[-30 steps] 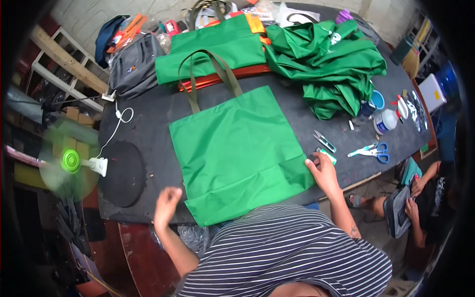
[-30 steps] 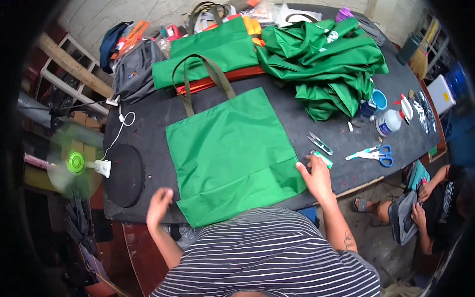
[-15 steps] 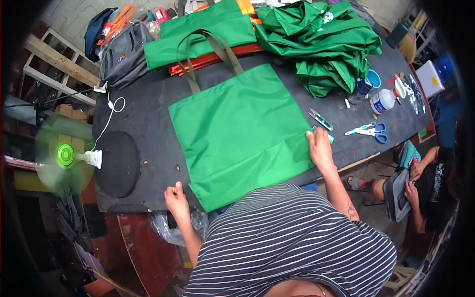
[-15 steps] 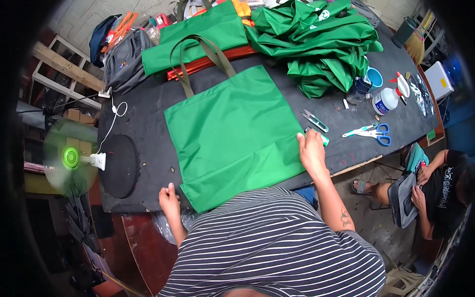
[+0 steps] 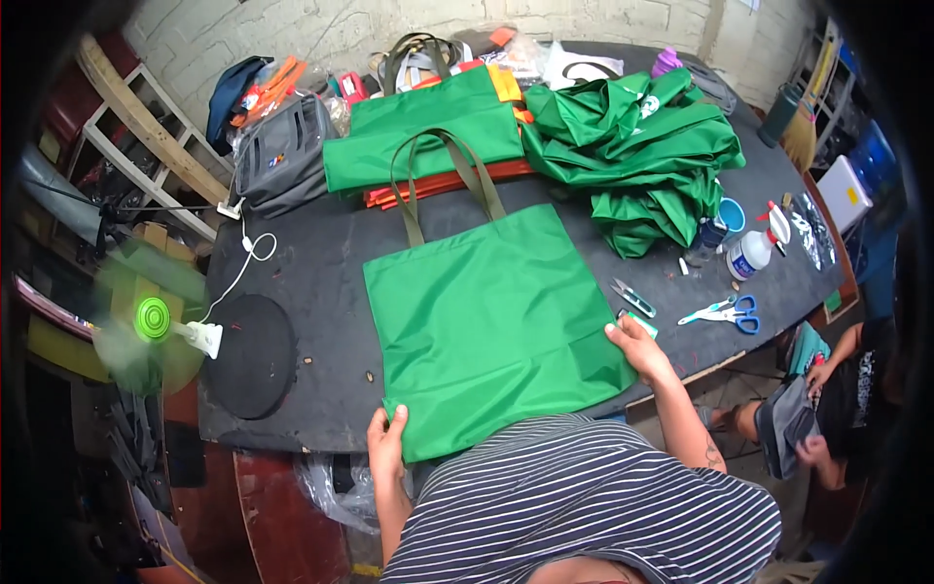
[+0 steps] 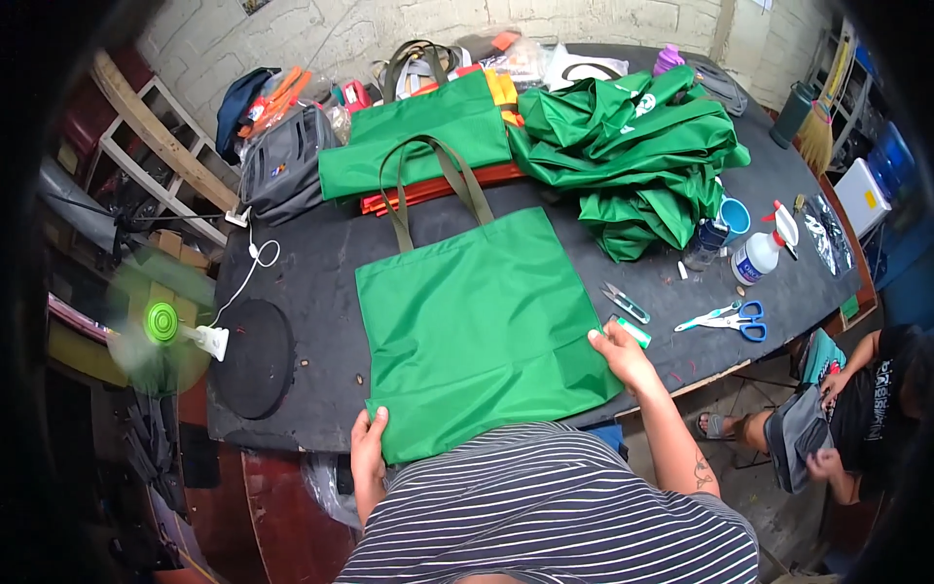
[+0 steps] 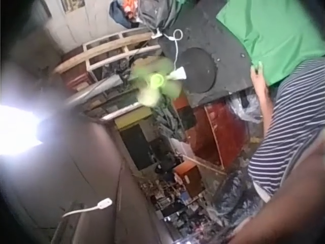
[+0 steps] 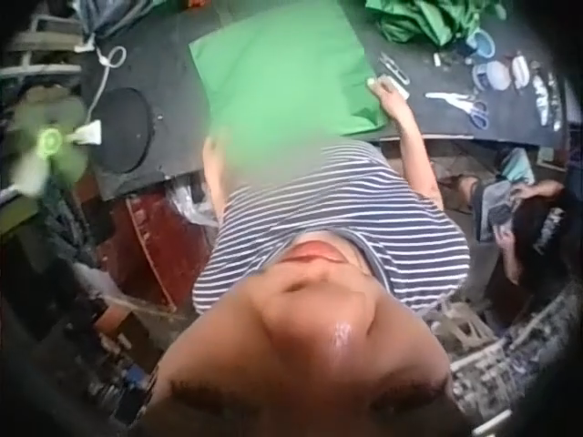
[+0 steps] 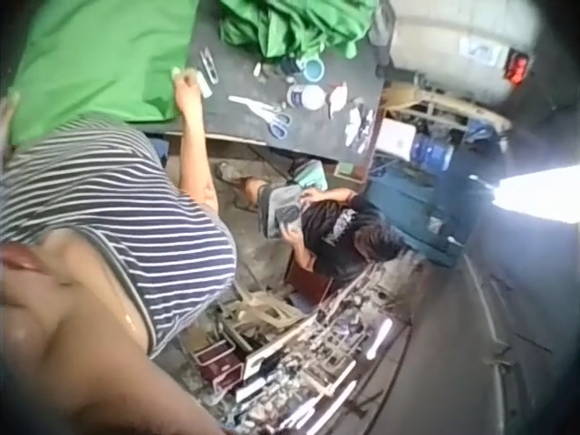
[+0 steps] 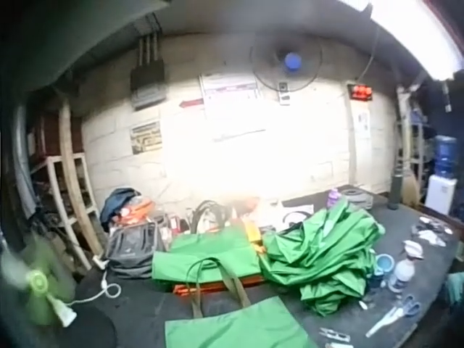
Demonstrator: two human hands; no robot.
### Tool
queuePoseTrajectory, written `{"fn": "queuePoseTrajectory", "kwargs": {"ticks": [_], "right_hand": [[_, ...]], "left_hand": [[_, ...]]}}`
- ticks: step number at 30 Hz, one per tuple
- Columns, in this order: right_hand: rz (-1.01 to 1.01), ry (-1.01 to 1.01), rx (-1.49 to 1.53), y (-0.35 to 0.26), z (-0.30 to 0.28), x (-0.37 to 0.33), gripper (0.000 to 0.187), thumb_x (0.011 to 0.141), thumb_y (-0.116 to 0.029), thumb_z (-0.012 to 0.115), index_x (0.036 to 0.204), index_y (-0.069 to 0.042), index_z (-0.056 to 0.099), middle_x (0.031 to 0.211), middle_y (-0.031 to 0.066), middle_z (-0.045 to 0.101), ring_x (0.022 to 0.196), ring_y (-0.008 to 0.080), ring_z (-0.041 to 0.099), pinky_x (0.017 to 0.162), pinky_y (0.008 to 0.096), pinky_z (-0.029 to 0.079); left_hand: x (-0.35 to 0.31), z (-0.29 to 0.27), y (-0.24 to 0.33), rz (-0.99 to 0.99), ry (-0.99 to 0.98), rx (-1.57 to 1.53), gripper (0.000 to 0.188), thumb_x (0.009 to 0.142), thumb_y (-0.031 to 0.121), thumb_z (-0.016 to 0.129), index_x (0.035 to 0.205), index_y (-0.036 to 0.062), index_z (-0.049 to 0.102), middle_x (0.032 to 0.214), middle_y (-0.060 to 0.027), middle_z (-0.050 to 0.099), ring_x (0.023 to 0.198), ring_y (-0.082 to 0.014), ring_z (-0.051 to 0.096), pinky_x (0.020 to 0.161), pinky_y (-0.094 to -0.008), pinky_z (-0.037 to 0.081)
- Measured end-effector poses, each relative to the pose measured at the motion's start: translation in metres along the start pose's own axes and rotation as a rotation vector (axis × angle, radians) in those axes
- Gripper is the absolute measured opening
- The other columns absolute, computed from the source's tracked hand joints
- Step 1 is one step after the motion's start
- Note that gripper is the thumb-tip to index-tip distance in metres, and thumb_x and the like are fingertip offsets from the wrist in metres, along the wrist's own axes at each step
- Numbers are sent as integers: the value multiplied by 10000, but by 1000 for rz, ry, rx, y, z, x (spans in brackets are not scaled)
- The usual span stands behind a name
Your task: Folding and inspecting green tote bags at a workbench.
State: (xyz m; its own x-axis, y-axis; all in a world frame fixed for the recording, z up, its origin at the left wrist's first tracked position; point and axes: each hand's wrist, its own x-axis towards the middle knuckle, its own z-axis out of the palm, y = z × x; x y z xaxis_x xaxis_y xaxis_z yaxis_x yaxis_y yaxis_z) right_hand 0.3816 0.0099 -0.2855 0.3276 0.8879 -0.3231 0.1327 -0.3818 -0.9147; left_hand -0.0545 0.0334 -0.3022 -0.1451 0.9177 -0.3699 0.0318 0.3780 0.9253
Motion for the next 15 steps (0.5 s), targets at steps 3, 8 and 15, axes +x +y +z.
{"fn": "queuePoseTrajectory", "kwargs": {"ticks": [3,8,15], "right_hand": [[145,-58,327,-23,-3,-5,312,850,-185,708,1034,-97,472,877,90,615,807,162,588,648,287,479],[26,-196,190,-84,-21,4,477,795,-38,700,1194,-110,447,822,46,643,678,116,616,616,253,492],[-299,-381,180,-238,-44,4,308,814,-106,670,1102,-38,583,880,31,635,775,100,625,707,248,518]], "left_hand": [[-8,3,34,-121,-56,-312,366,851,137,694,1105,105,433,974,-96,567,903,-185,559,785,-328,490],[-1,-7,96,16,-152,-304,524,819,49,661,1238,156,365,1014,-122,604,890,-205,589,777,-337,506],[12,-37,248,420,-342,-298,163,989,215,478,1018,58,516,832,-43,609,713,-110,603,631,-243,507]]}}
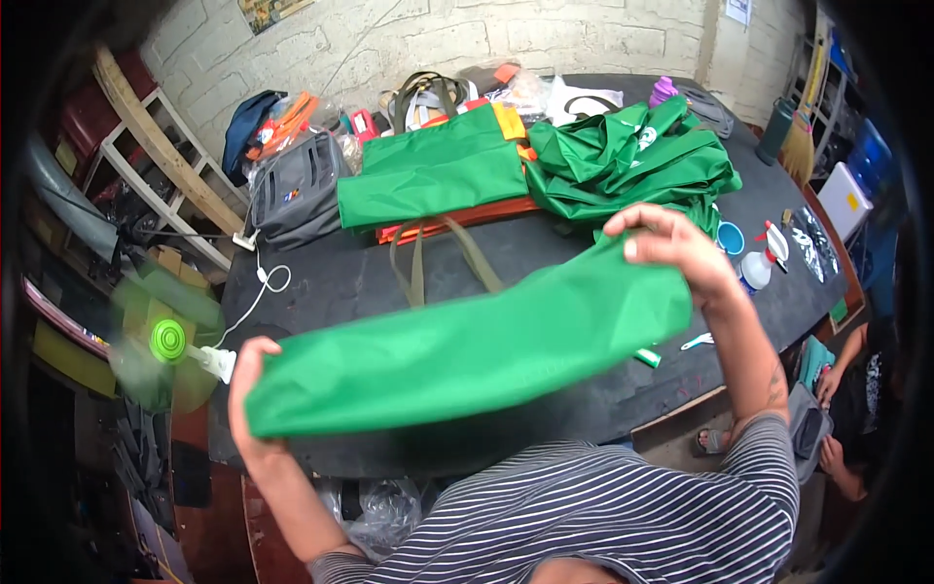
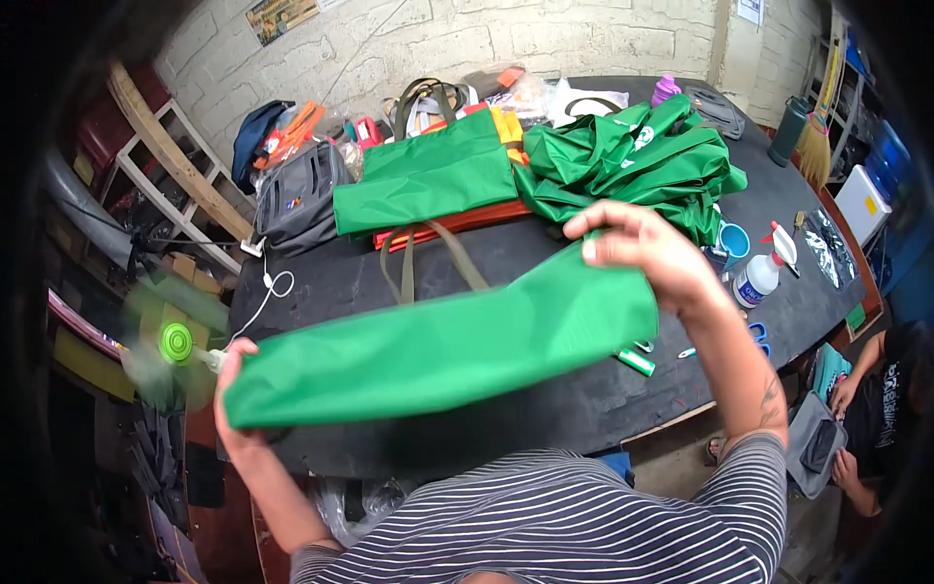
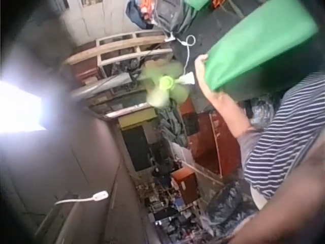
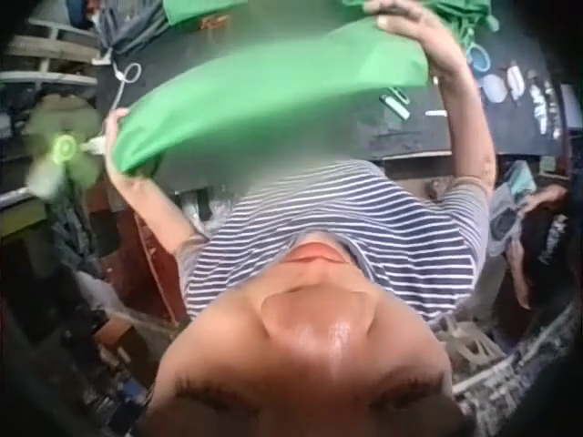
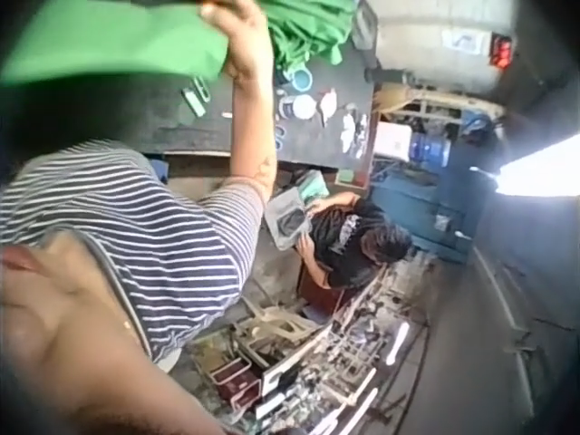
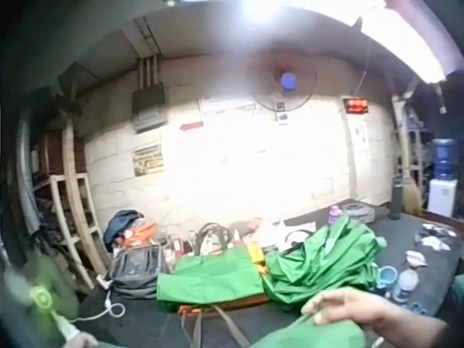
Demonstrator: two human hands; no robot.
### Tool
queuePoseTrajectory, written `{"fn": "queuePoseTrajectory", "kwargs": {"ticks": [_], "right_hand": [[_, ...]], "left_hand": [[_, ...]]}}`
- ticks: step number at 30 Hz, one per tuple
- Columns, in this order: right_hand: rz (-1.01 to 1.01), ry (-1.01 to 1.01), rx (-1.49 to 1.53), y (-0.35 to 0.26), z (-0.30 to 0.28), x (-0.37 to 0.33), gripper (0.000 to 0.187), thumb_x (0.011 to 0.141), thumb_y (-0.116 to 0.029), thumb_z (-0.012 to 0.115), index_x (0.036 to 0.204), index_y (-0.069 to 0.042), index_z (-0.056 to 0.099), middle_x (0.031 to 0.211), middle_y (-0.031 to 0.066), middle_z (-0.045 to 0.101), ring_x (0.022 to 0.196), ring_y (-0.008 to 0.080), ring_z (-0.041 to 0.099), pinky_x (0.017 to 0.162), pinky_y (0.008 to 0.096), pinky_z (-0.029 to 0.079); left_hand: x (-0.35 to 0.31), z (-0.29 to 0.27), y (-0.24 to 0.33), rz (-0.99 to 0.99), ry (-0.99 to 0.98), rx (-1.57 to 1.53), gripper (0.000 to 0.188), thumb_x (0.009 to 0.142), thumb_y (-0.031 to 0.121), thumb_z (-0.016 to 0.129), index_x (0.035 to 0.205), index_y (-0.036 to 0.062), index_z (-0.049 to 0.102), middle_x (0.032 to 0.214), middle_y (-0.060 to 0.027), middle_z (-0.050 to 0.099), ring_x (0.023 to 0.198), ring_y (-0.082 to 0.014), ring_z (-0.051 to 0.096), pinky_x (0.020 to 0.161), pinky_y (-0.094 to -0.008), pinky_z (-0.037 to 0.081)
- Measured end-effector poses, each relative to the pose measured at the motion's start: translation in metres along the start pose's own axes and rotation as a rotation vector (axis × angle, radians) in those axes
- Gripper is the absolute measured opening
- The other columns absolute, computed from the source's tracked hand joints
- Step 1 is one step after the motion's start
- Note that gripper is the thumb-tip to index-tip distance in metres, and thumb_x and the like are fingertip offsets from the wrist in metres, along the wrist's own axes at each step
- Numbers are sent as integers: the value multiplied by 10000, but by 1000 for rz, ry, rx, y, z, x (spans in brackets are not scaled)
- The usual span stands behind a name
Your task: Folding and inspecting green tote bags at a workbench.
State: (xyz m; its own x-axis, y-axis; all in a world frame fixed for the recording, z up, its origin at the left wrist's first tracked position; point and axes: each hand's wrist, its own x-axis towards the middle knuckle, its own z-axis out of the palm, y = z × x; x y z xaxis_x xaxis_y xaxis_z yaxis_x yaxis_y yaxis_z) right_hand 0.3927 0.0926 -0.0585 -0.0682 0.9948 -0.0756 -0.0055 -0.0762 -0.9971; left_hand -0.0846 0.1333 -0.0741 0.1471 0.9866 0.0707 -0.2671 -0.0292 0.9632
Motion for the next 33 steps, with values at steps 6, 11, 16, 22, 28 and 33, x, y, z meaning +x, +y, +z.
{"fn": "queuePoseTrajectory", "kwargs": {"ticks": [6,11,16,22,28,33], "right_hand": [[-99,-107,85,-102,-23,106,288,860,-191,621,1017,50,607,925,151,662,801,252,660,680,418,578],[-747,-82,-2,-198,-40,215,256,868,-50,603,1123,-18,609,967,53,647,870,114,595,772,236,471],[-1216,213,-122,-202,-30,238,250,858,-121,616,1092,-36,627,1000,60,642,915,142,580,855,262,451],[-871,482,-516,-55,-55,330,248,889,-147,562,1104,-82,668,1031,60,688,962,142,608,899,296,457],[-162,225,-976,127,-68,366,418,921,-312,522,1203,-9,580,1136,255,613,1099,392,568,975,432,436],[-161,191,-982,108,-54,357,388,940,-290,484,1162,11,586,1113,235,623,1074,422,552,960,455,431]], "left_hand": [[128,12,83,-131,-88,-213,458,936,449,502,970,17,651,922,-122,679,866,-275,636,844,-444,501],[241,-3,193,469,-617,-305,641,936,456,428,1226,-115,462,1153,-225,584,1070,-323,573,1011,-413,414],[284,27,191,978,-172,78,499,899,328,400,1139,-74,574,1173,-148,593,1143,-235,526,1034,-353,358],[376,12,24,184,-175,265,395,819,106,527,1207,47,576,1114,-77,610,997,-188,599,902,-329,474],[406,-14,-166,3,-11,931,334,799,37,598,1120,91,676,899,-88,682,764,-131,587,679,-290,458],[401,-17,-161,235,176,1076,299,759,94,613,1041,136,703,818,-163,672,714,-231,624,696,-349,482]]}}
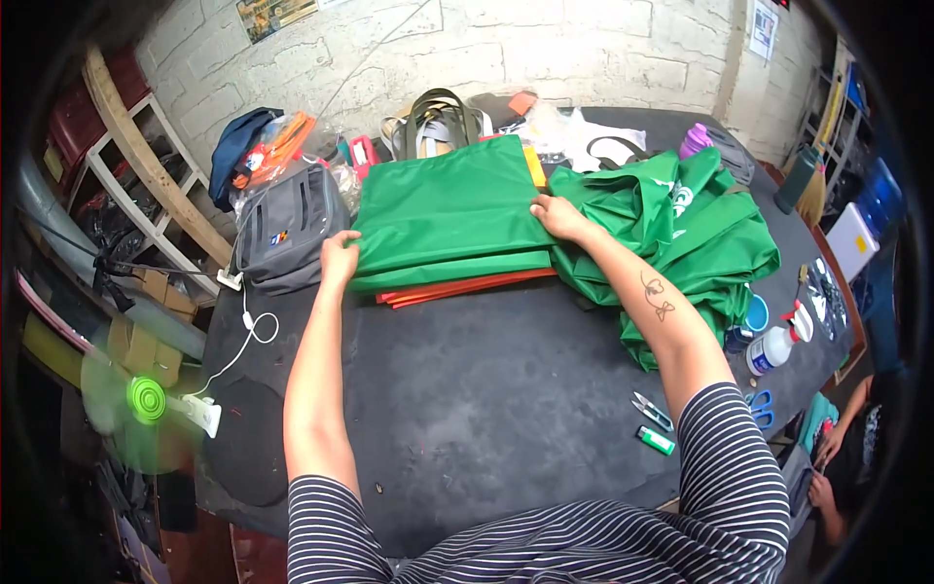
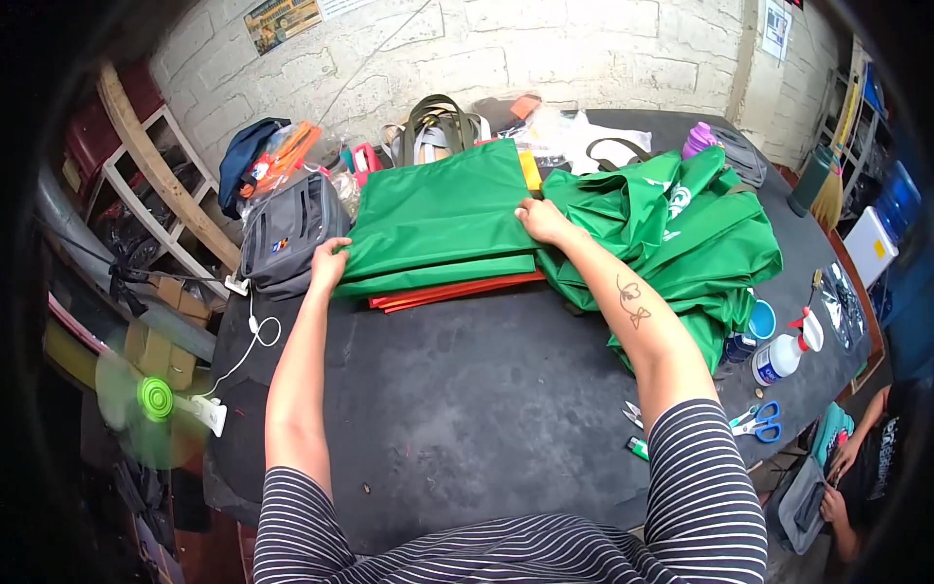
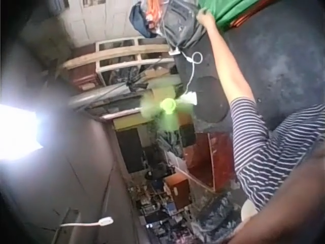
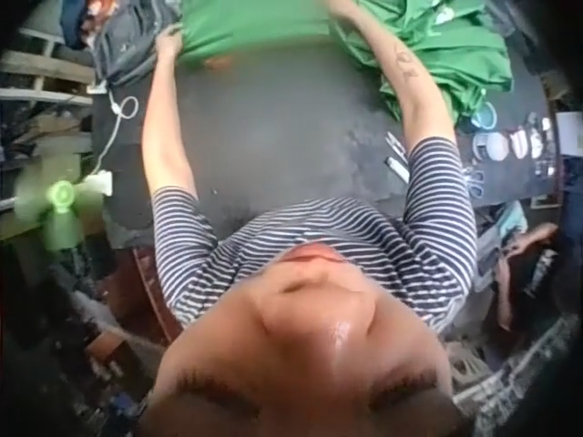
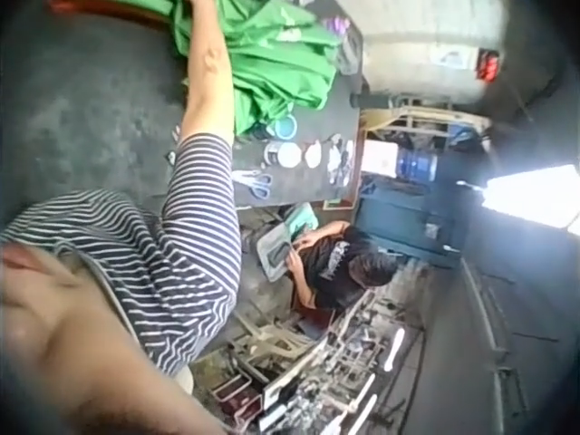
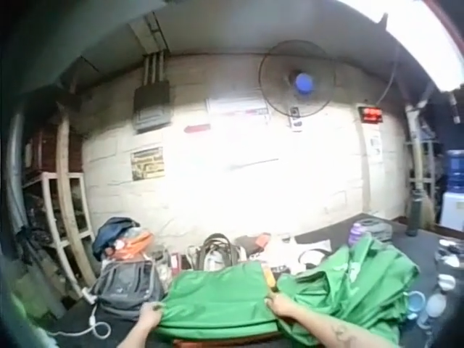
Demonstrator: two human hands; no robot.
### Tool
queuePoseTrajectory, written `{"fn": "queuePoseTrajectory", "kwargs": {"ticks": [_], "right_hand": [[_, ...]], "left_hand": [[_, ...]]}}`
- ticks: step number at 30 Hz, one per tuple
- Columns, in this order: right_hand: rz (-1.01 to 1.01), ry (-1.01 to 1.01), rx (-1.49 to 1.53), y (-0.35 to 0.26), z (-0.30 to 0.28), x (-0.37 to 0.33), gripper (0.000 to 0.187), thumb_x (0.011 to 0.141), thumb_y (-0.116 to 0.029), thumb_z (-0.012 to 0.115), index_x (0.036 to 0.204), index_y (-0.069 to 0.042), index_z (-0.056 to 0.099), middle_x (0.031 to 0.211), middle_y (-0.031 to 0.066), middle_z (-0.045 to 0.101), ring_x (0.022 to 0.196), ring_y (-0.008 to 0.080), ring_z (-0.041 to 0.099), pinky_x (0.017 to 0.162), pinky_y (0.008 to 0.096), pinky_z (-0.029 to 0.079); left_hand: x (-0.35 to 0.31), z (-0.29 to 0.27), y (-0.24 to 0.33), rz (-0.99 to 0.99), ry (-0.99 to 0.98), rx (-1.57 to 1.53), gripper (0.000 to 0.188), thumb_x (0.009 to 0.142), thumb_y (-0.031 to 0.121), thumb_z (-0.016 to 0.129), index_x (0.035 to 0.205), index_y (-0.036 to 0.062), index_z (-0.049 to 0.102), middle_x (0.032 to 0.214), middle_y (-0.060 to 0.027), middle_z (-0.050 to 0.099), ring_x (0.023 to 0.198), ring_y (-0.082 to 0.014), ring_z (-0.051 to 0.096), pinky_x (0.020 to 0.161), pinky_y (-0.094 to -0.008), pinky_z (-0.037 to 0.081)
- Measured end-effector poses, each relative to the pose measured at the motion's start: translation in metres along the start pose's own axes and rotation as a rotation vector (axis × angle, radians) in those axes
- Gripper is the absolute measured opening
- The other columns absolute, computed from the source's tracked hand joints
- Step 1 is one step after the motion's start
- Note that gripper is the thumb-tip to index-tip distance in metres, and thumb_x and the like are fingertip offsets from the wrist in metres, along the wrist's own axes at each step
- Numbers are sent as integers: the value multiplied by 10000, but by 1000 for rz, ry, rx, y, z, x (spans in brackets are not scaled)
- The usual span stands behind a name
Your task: Folding and inspecting green tote bags at a workbench.
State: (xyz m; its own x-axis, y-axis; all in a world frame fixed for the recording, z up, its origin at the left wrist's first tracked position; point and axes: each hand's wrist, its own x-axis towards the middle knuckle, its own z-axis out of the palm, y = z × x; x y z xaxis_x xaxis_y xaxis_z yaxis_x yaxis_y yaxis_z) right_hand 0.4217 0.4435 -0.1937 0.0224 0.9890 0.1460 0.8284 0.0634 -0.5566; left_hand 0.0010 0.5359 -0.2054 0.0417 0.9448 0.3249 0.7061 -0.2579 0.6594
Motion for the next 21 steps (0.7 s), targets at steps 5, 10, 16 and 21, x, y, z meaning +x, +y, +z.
{"fn": "queuePoseTrajectory", "kwargs": {"ticks": [5,10,16,21], "right_hand": [[8,155,-37,-31,-14,-11,439,883,-277,588,1171,54,578,1040,307,612,1010,420,586,905,449,462],[-74,366,-301,-55,-51,-36,410,828,-279,644,1150,-30,591,1074,224,557,1018,391,552,884,477,463],[158,590,-694,5,-113,-69,617,662,-372,785,1149,-69,560,1121,168,558,1078,353,547,889,523,441],[585,468,-426,60,-154,-70,392,728,-263,699,1057,-56,650,1088,212,649,1041,373,622,883,453,503]], "left_hand": [[-51,-15,44,245,401,-94,180,782,72,619,958,65,658,1007,-150,598,1027,-317,545,931,-402,410],[-197,4,84,370,146,-226,162,757,40,649,916,41,617,993,-124,578,1006,-306,531,910,-403,415],[-353,37,64,30,-159,143,438,783,288,713,1162,87,625,1321,-207,453,1313,-419,314,1090,-509,254],[-381,46,65,163,-167,324,556,903,352,546,1390,107,439,1451,-237,332,1380,-421,231,1130,-560,115]]}}
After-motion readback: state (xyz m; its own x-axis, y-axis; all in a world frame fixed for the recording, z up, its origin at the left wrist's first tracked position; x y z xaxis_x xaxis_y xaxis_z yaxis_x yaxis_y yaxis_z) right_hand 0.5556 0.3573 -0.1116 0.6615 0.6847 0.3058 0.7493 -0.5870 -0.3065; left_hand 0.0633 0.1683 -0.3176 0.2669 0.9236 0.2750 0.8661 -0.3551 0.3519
